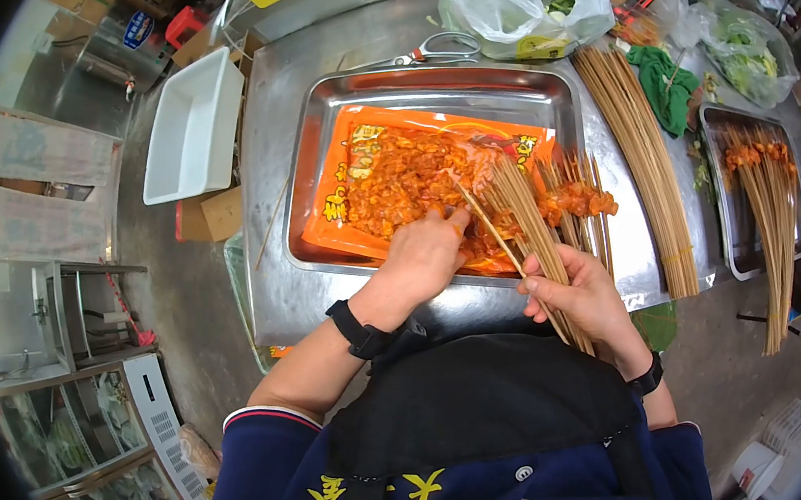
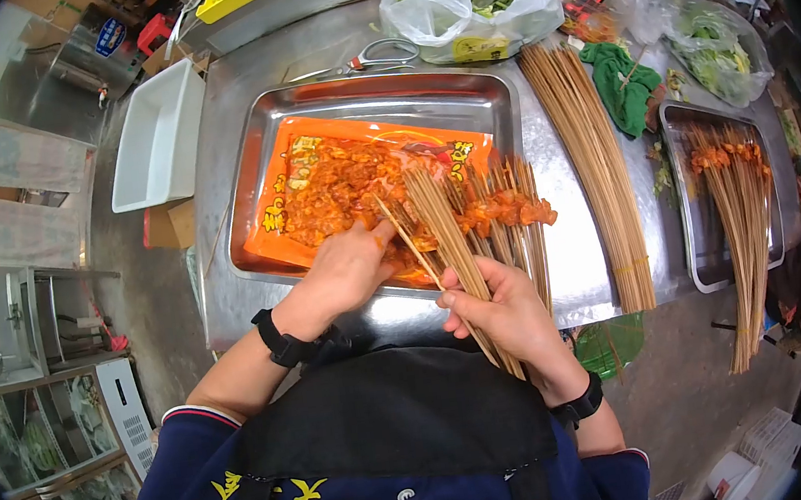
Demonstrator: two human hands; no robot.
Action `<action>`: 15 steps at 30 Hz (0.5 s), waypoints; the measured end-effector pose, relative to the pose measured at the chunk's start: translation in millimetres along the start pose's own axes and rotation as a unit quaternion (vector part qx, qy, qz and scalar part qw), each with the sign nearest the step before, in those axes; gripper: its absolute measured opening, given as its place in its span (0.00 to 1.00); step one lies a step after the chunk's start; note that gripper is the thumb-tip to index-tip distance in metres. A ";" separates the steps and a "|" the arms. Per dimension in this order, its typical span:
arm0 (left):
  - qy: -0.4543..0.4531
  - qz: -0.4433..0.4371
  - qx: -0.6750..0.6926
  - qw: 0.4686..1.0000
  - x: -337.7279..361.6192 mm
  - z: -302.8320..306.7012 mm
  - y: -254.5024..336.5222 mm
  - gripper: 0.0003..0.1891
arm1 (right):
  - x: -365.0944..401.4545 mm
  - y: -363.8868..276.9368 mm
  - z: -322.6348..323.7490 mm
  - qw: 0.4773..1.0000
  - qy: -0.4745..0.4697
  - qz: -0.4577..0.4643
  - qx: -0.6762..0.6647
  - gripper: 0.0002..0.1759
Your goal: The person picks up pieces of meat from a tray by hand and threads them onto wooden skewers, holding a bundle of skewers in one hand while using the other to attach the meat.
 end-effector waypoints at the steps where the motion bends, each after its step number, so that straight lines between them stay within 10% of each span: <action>1: 0.002 -0.005 -0.005 1.000 -2.7 -1.4 -0.7 0.19 | 0.0 -0.1 0.2 1.000 -0.004 0.007 -0.001 0.09; 15: 0.106 0.092 0.198 0.970 -5.4 18.3 -57.0 0.09 | -1.0 0.3 0.9 1.000 -0.008 0.014 -0.002 0.09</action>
Point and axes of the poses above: each hand's wrist, its own x-axis away from the middle knuckle, its own z-axis out of the back of the hand, y = z × x, the point moved 4 cm from there along -x, towards the middle knuckle, and after that the axes turned 11 degrees about x, right-handed, at the moved point
